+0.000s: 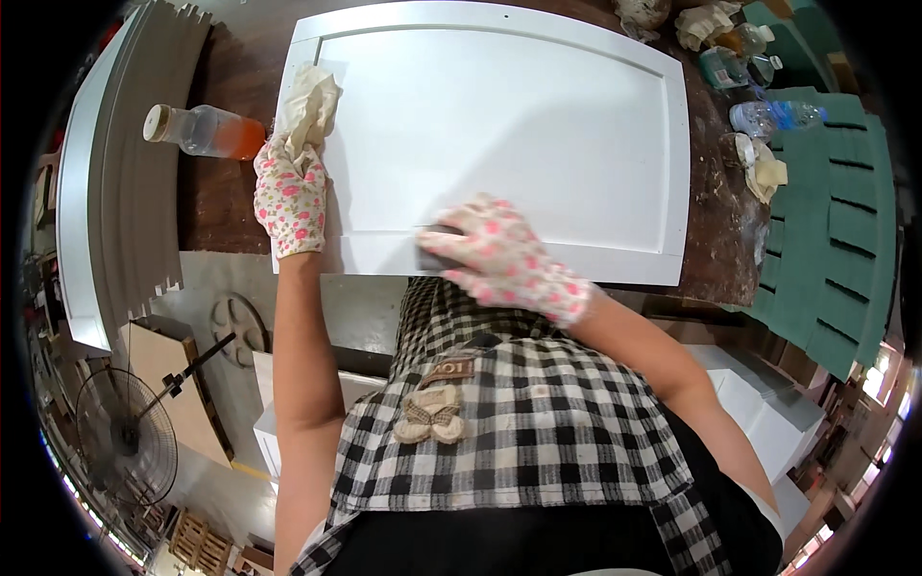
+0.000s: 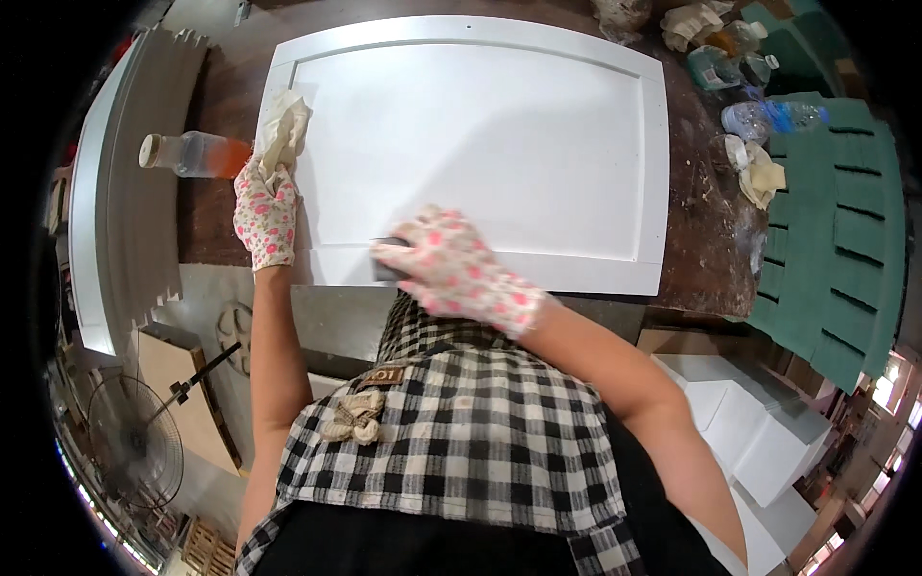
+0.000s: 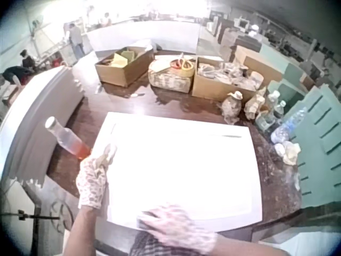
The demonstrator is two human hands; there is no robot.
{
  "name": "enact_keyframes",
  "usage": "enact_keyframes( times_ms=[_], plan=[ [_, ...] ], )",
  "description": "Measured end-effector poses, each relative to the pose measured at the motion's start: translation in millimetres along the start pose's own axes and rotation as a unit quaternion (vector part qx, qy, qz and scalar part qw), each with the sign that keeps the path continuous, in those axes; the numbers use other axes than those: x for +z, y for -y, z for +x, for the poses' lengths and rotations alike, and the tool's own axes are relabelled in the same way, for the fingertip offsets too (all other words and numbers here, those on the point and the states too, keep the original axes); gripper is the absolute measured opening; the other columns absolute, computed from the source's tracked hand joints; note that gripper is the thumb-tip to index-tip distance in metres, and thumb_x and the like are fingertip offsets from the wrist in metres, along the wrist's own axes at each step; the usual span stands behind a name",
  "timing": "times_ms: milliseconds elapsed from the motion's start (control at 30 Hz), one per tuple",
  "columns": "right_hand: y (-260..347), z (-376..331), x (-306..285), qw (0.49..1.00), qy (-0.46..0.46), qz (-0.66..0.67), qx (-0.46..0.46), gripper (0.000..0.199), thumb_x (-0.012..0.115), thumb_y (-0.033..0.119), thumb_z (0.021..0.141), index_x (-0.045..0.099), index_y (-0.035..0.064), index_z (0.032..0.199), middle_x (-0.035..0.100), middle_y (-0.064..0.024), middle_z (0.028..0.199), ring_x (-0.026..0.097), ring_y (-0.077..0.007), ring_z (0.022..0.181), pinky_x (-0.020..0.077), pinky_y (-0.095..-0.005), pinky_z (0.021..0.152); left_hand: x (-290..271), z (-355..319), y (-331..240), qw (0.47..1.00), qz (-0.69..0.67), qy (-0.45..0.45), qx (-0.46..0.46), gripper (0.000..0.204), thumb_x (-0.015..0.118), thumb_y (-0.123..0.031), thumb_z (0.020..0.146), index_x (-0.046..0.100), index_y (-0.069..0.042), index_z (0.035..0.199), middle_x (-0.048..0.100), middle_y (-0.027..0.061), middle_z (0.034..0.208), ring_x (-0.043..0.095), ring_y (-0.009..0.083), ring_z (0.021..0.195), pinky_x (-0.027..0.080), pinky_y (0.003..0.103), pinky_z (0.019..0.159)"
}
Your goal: The person cleans a white rectangular cabinet door using a cloth and a block, applying liquid from a plastic bottle and wiping the surface and edges.
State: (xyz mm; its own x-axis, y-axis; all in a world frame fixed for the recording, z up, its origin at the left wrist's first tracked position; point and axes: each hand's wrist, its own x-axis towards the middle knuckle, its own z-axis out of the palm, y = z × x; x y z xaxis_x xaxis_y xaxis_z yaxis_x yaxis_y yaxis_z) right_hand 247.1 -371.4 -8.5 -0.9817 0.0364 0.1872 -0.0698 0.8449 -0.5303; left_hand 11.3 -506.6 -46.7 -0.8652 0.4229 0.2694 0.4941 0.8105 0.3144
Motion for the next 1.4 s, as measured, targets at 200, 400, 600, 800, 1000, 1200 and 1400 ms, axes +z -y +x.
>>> enact_keyframes(
  times_ms=[200,400,600,800,1000,1200,1400],
  plan=[
    [-37,-84,-56,0.993,0.068,0.004,0.092,0.047,0.073,0.021,0.073,0.064,0.0133,0.119,0.062,-0.0089,0.117,0.056,-0.0312,0.111,0.0431,-0.0444,0.098,-12,-4,16,0.998,0.032,0.039,0.034,0.041,0.061,-0.030,0.090,0.055,-0.005,0.123,0.057,0.0148,0.120,0.064,0.0319,0.100,0.052,0.040,0.083],
    [-35,-101,-66,0.986,0.066,-0.032,0.152,0.046,0.072,0.023,0.073,0.065,0.0145,0.117,0.062,-0.0105,0.118,0.056,-0.0313,0.112,0.0425,-0.0458,0.096,-11,-1,8,0.997,0.025,0.046,0.049,0.041,0.060,-0.032,0.091,0.055,-0.006,0.123,0.057,0.0144,0.121,0.063,0.0326,0.100,0.052,0.040,0.083],
    [-15,-43,-27,0.997,0.035,-0.016,0.069,0.053,0.076,0.019,0.072,0.062,0.0178,0.123,0.060,-0.0089,0.120,0.054,-0.0277,0.116,0.0420,-0.0432,0.100,-4,3,12,0.997,0.042,0.052,0.045,0.048,0.058,-0.036,0.092,0.052,-0.005,0.128,0.055,0.0147,0.124,0.062,0.0333,0.103,0.051,0.040,0.086],
    [-62,-170,-137,0.950,0.105,-0.168,0.241,0.056,0.075,0.008,0.066,0.065,0.0176,0.121,0.061,-0.0050,0.120,0.054,-0.0285,0.106,0.0448,-0.0405,0.095,-2,0,17,0.999,0.029,0.032,0.030,0.047,0.060,-0.034,0.092,0.053,-0.006,0.128,0.056,0.0141,0.125,0.063,0.0315,0.103,0.051,0.039,0.086],
    [-86,-177,-112,0.976,0.086,-0.081,0.183,0.056,0.073,0.016,0.067,0.064,0.0131,0.122,0.061,-0.0105,0.118,0.055,-0.0331,0.106,0.0459,-0.0426,0.092,11,3,27,0.977,-0.198,0.077,-0.034,0.032,0.061,-0.021,0.093,0.060,-0.003,0.119,0.069,0.0098,0.102,0.065,0.0172,0.093,0.051,0.030,0.081],
    [-36,-41,-22,0.994,0.084,0.013,0.066,0.049,0.074,0.018,0.073,0.064,0.0169,0.120,0.060,-0.0094,0.120,0.056,-0.0287,0.111,0.0401,-0.0458,0.101,10,-2,7,0.837,-0.521,0.062,-0.159,0.039,0.058,-0.014,0.096,0.051,0.004,0.129,0.063,0.0098,0.118,0.059,0.0145,0.105,0.047,0.025,0.091],
    [23,80,41,0.999,0.042,0.009,-0.021,0.050,0.073,0.016,0.073,0.061,0.0150,0.121,0.060,-0.0091,0.113,0.056,-0.0278,0.104,0.0467,-0.0426,0.090,4,3,6,0.756,-0.625,0.105,-0.161,0.044,0.057,-0.020,0.097,0.047,0.003,0.134,0.059,0.0086,0.124,0.056,0.0130,0.107,0.046,0.026,0.092]
  ],
)
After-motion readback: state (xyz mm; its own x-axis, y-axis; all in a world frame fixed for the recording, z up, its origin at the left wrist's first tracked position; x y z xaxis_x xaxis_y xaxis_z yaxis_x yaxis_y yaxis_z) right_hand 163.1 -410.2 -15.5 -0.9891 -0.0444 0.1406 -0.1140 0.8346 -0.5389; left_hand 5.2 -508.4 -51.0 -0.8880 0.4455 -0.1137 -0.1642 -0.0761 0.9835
